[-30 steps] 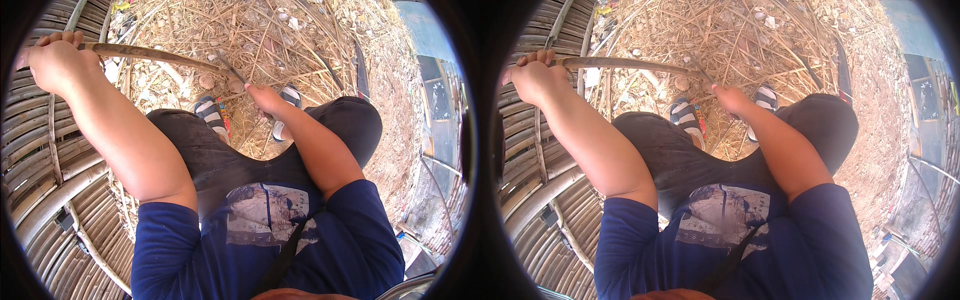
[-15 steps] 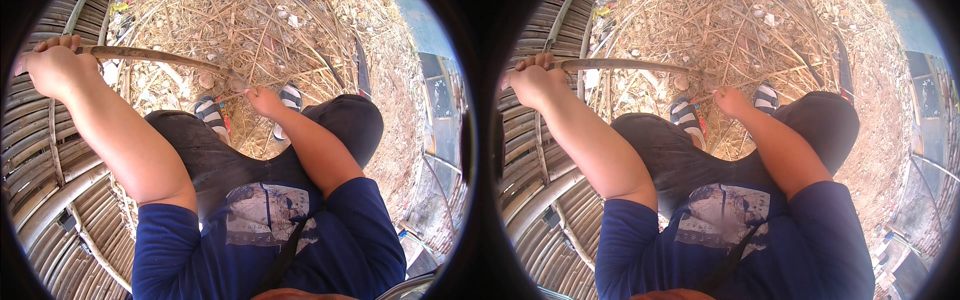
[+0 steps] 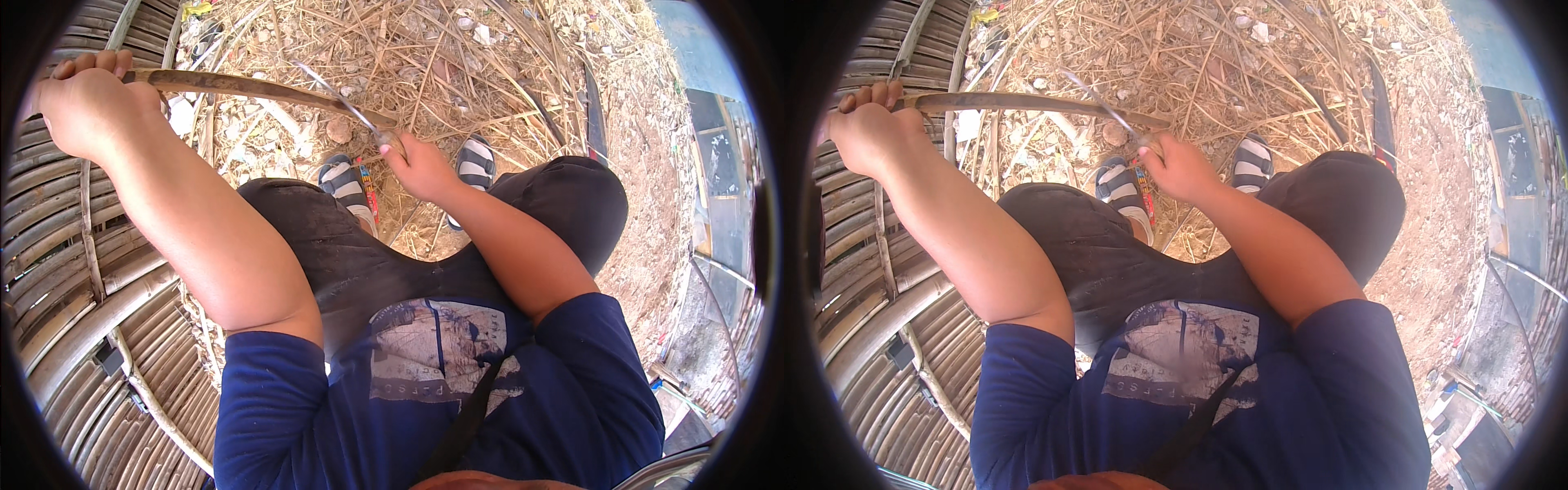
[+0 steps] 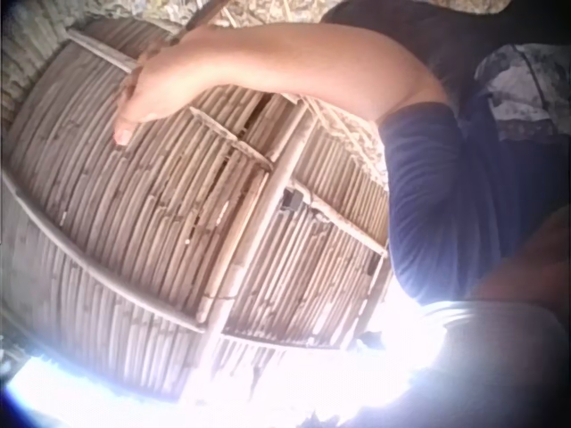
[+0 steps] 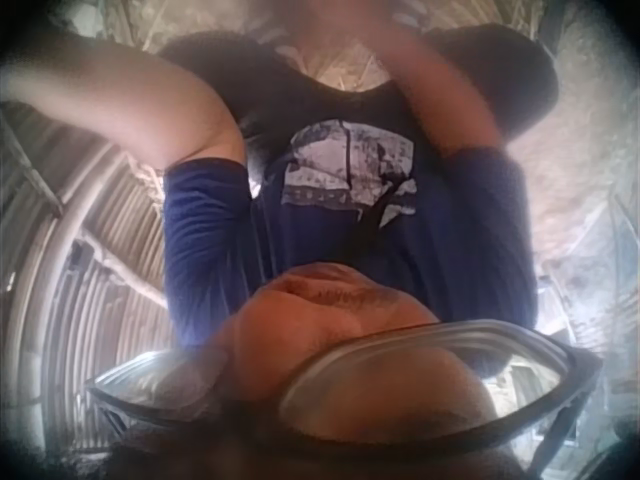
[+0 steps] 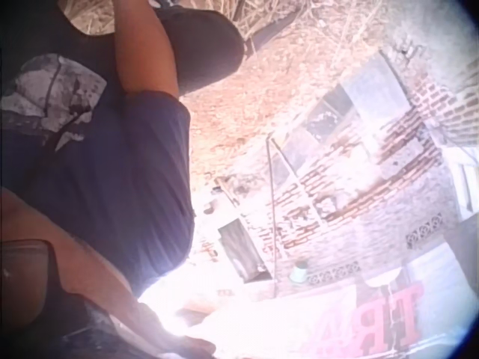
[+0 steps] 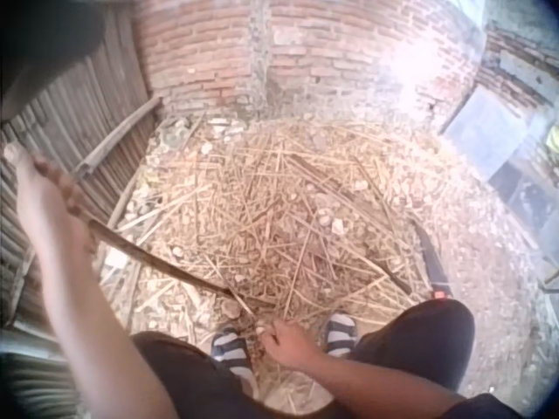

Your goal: The person carves a thin strip of bamboo using a knife, holding the strip against their knee and pulling the knife toward them to shave off small pieces.

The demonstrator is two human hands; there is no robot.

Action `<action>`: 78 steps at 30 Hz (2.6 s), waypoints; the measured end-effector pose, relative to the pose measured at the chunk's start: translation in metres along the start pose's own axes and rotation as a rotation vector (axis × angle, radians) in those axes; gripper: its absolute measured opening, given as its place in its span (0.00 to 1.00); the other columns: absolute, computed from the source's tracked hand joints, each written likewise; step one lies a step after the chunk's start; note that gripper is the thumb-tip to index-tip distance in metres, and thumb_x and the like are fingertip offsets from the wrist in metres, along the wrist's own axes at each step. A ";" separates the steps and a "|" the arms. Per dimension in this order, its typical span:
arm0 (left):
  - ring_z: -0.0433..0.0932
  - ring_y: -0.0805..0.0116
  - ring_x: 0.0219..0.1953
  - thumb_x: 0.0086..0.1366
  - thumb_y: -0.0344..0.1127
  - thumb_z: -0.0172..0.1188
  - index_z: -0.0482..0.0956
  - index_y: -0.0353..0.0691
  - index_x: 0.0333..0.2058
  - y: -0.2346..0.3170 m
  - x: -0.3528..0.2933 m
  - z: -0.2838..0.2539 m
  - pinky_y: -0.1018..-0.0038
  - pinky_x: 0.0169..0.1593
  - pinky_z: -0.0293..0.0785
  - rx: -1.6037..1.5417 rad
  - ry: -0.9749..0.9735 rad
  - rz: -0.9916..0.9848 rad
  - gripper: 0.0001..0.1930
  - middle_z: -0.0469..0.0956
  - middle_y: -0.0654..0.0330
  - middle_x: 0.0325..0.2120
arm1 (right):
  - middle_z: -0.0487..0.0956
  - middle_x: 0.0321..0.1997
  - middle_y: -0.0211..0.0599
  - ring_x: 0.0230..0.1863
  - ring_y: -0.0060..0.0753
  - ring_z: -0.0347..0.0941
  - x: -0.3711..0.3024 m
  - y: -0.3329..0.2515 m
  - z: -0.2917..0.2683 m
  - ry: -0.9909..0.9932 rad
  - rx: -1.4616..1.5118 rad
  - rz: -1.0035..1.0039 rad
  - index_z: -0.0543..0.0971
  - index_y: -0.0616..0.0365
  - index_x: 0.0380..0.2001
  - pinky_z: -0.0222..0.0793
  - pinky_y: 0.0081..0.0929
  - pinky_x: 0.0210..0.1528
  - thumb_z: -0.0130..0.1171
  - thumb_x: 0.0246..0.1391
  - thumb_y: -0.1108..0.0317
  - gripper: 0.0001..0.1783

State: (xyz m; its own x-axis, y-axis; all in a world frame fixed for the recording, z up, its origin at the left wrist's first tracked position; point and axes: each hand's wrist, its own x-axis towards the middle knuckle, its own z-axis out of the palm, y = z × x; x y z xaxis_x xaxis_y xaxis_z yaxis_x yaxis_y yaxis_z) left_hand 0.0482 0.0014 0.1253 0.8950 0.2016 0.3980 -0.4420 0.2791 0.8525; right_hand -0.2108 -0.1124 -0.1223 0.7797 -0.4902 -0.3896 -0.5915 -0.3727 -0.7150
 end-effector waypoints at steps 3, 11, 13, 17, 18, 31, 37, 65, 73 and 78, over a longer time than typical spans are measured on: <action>0.63 0.67 0.23 0.75 0.42 0.37 0.64 0.35 0.35 -0.003 0.000 0.001 0.62 0.40 0.74 -0.053 0.094 -0.046 0.15 0.68 0.59 0.23 | 0.81 0.42 0.64 0.49 0.66 0.77 0.010 0.043 0.015 0.043 -0.137 0.172 0.78 0.67 0.48 0.72 0.51 0.54 0.46 0.65 0.43 0.33; 0.61 0.68 0.23 0.77 0.47 0.37 0.62 0.38 0.34 0.002 -0.002 0.000 0.65 0.42 0.75 0.048 0.002 0.004 0.18 0.66 0.59 0.24 | 0.81 0.41 0.63 0.48 0.65 0.78 0.015 0.021 0.006 -0.004 -0.041 0.138 0.78 0.68 0.46 0.71 0.50 0.52 0.47 0.65 0.43 0.33; 0.60 0.68 0.23 0.75 0.44 0.38 0.62 0.38 0.34 0.002 -0.002 -0.003 0.66 0.40 0.74 0.039 -0.012 0.015 0.15 0.66 0.59 0.24 | 0.82 0.40 0.62 0.46 0.64 0.78 0.005 -0.015 -0.015 -0.055 0.046 0.023 0.79 0.66 0.46 0.72 0.50 0.50 0.48 0.65 0.43 0.31; 0.63 0.67 0.23 0.70 0.32 0.40 0.65 0.35 0.35 0.002 -0.002 -0.002 0.66 0.33 0.67 -0.009 0.014 0.024 0.07 0.68 0.57 0.24 | 0.82 0.40 0.59 0.46 0.62 0.78 -0.002 -0.022 -0.013 -0.052 0.046 -0.073 0.79 0.62 0.47 0.71 0.50 0.49 0.47 0.66 0.45 0.29; 0.63 0.67 0.23 0.69 0.31 0.40 0.65 0.35 0.35 0.002 -0.002 -0.002 0.66 0.32 0.65 -0.006 0.014 0.019 0.07 0.68 0.57 0.24 | 0.82 0.40 0.59 0.46 0.62 0.79 -0.002 -0.014 -0.007 -0.026 -0.012 -0.057 0.79 0.63 0.47 0.72 0.50 0.49 0.46 0.66 0.45 0.29; 0.59 0.66 0.22 0.77 0.52 0.34 0.63 0.38 0.32 -0.004 0.018 -0.015 0.69 0.26 0.58 0.051 0.049 -0.040 0.23 0.65 0.58 0.23 | 0.82 0.32 0.62 0.34 0.55 0.83 0.023 0.034 0.000 -0.199 0.294 0.499 0.77 0.74 0.48 0.75 0.49 0.46 0.44 0.66 0.43 0.37; 0.58 0.69 0.19 0.71 0.33 0.42 0.63 0.38 0.31 0.009 0.017 -0.011 0.69 0.24 0.55 -0.017 0.063 -0.044 0.08 0.63 0.59 0.20 | 0.81 0.29 0.55 0.26 0.47 0.80 0.025 0.047 0.015 0.007 -0.229 0.109 0.78 0.72 0.44 0.74 0.43 0.37 0.45 0.66 0.40 0.37; 0.60 0.68 0.20 0.63 0.20 0.47 0.65 0.37 0.27 0.010 0.025 -0.016 0.68 0.23 0.61 0.021 0.095 0.016 0.07 0.64 0.60 0.22 | 0.81 0.40 0.58 0.46 0.58 0.78 0.021 -0.005 -0.028 -0.063 0.159 0.090 0.78 0.70 0.46 0.70 0.45 0.51 0.48 0.65 0.40 0.36; 0.75 0.54 0.30 0.62 0.16 0.44 0.69 0.23 0.40 -0.007 0.031 -0.021 0.64 0.27 0.69 0.108 0.116 0.014 0.09 0.74 0.44 0.32 | 0.65 0.19 0.24 0.18 0.19 0.61 0.014 -0.024 -0.057 0.006 0.249 -0.087 0.72 0.60 0.31 0.62 0.25 0.22 0.51 0.68 0.45 0.26; 0.76 0.51 0.31 0.63 0.20 0.45 0.68 0.23 0.45 -0.018 0.056 -0.038 0.63 0.29 0.70 -0.024 0.178 -0.034 0.12 0.75 0.41 0.37 | 0.81 0.40 0.60 0.46 0.58 0.78 0.015 -0.004 -0.041 -0.071 -0.077 -0.001 0.79 0.68 0.42 0.70 0.48 0.50 0.46 0.65 0.40 0.34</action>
State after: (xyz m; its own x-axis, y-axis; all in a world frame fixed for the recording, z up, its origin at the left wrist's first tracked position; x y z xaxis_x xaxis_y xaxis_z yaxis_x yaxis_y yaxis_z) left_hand 0.1043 0.0430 0.1197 0.8855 0.3541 0.3009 -0.4148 0.3104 0.8553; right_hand -0.2056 -0.1506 -0.1014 0.7915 -0.4335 -0.4307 -0.6023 -0.4338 -0.6701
